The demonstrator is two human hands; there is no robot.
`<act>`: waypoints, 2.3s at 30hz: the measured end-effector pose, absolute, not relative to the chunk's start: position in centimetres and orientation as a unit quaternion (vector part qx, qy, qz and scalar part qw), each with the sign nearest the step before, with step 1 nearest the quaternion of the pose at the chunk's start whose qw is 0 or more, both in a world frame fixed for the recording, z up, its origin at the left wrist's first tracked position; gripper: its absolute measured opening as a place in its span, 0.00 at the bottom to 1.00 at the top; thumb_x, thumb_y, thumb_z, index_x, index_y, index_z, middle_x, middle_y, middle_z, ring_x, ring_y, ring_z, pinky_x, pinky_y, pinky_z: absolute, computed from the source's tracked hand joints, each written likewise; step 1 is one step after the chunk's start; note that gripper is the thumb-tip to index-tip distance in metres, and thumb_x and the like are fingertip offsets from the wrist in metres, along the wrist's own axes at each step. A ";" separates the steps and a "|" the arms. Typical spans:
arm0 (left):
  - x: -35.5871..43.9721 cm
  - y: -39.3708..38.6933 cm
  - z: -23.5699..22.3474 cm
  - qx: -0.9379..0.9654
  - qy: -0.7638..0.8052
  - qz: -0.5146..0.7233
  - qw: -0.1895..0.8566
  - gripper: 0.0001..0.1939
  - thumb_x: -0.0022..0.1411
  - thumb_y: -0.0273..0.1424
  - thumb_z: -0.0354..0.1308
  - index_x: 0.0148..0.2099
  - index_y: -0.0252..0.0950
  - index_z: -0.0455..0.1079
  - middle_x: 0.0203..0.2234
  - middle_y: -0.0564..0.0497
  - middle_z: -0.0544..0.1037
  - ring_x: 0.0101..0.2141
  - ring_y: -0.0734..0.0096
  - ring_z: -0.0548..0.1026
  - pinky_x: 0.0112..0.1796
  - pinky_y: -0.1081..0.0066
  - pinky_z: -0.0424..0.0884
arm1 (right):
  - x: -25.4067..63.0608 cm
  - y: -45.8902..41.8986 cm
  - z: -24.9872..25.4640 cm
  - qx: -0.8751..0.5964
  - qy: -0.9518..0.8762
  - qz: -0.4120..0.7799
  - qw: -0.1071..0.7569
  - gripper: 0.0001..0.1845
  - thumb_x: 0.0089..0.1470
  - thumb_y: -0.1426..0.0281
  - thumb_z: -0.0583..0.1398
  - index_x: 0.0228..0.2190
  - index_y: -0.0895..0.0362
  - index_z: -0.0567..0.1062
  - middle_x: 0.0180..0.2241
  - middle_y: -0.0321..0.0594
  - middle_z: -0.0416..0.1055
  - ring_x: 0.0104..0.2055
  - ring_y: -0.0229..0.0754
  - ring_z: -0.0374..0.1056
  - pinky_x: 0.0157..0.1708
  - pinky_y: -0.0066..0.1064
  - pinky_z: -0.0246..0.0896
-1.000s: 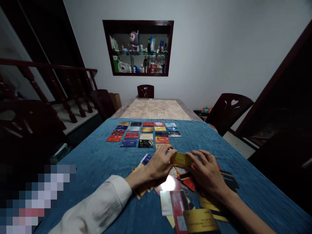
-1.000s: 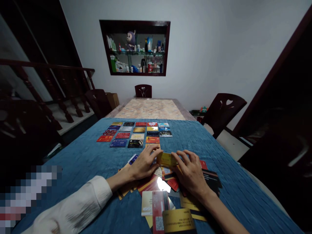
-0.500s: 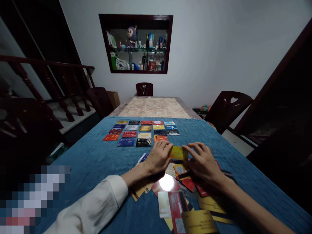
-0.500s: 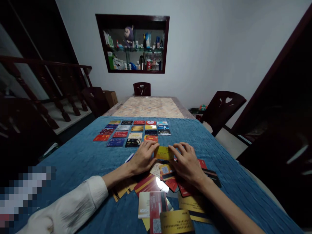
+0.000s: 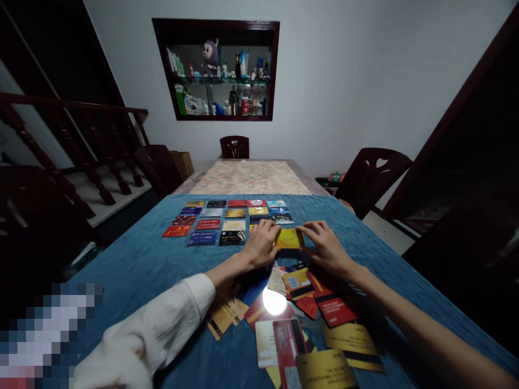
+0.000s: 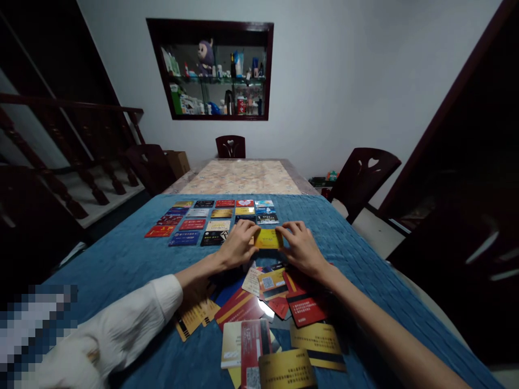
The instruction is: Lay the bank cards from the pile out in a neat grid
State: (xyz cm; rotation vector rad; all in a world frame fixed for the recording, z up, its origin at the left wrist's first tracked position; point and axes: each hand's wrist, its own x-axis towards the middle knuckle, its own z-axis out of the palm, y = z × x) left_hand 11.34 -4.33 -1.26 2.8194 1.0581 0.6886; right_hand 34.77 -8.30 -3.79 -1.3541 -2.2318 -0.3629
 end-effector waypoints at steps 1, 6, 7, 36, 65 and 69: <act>11.6 -4.0 -1.1 0.911 0.350 0.217 0.026 0.22 0.54 0.28 0.63 0.52 0.37 0.65 0.51 0.43 0.69 0.52 0.54 0.64 0.51 0.55 0.66 | 35.0 -7.8 -3.8 -0.498 -0.821 -0.120 0.250 0.27 0.53 0.69 0.61 0.56 0.54 0.69 0.51 0.50 0.68 0.52 0.55 0.58 0.46 0.44 0.61; 12.6 -2.3 -0.7 0.908 0.371 0.192 0.029 0.20 0.55 0.29 0.63 0.51 0.37 0.67 0.50 0.44 0.70 0.52 0.55 0.64 0.50 0.57 0.66 | 36.0 -5.1 -3.8 -0.509 -0.823 -0.074 0.242 0.30 0.51 0.68 0.63 0.56 0.52 0.69 0.52 0.48 0.68 0.50 0.54 0.59 0.47 0.45 0.61; 12.8 -1.9 -0.7 0.908 0.373 0.188 0.029 0.20 0.55 0.30 0.63 0.50 0.36 0.67 0.50 0.44 0.70 0.52 0.55 0.64 0.50 0.58 0.66 | 36.2 -4.7 -3.7 -0.511 -0.823 -0.066 0.237 0.29 0.51 0.68 0.64 0.56 0.53 0.70 0.52 0.48 0.68 0.50 0.54 0.58 0.47 0.45 0.61; 15.4 2.2 -1.9 0.890 0.444 0.077 0.074 0.12 0.54 0.32 0.62 0.42 0.35 0.75 0.45 0.42 0.77 0.54 0.47 0.64 0.49 0.51 0.65 | 37.6 1.1 -4.4 -0.560 -0.808 0.081 0.166 0.22 0.43 0.66 0.66 0.43 0.55 0.80 0.43 0.41 0.78 0.42 0.48 0.71 0.43 0.32 0.63; 15.5 -2.5 -0.8 0.933 0.338 0.121 0.015 0.10 0.60 0.32 0.57 0.44 0.36 0.74 0.47 0.41 0.73 0.54 0.49 0.61 0.50 0.50 0.59 | 37.5 0.2 -4.9 -0.559 -0.807 0.056 0.183 0.23 0.49 0.63 0.64 0.47 0.57 0.78 0.45 0.45 0.76 0.46 0.48 0.69 0.48 0.34 0.62; 15.7 -6.3 -0.5 0.944 0.301 0.134 0.019 0.13 0.62 0.35 0.57 0.47 0.38 0.73 0.48 0.42 0.73 0.54 0.50 0.61 0.50 0.49 0.60 | 37.6 -1.3 -4.9 -0.561 -0.802 0.037 0.202 0.24 0.53 0.63 0.62 0.50 0.59 0.76 0.48 0.49 0.74 0.47 0.49 0.69 0.49 0.36 0.61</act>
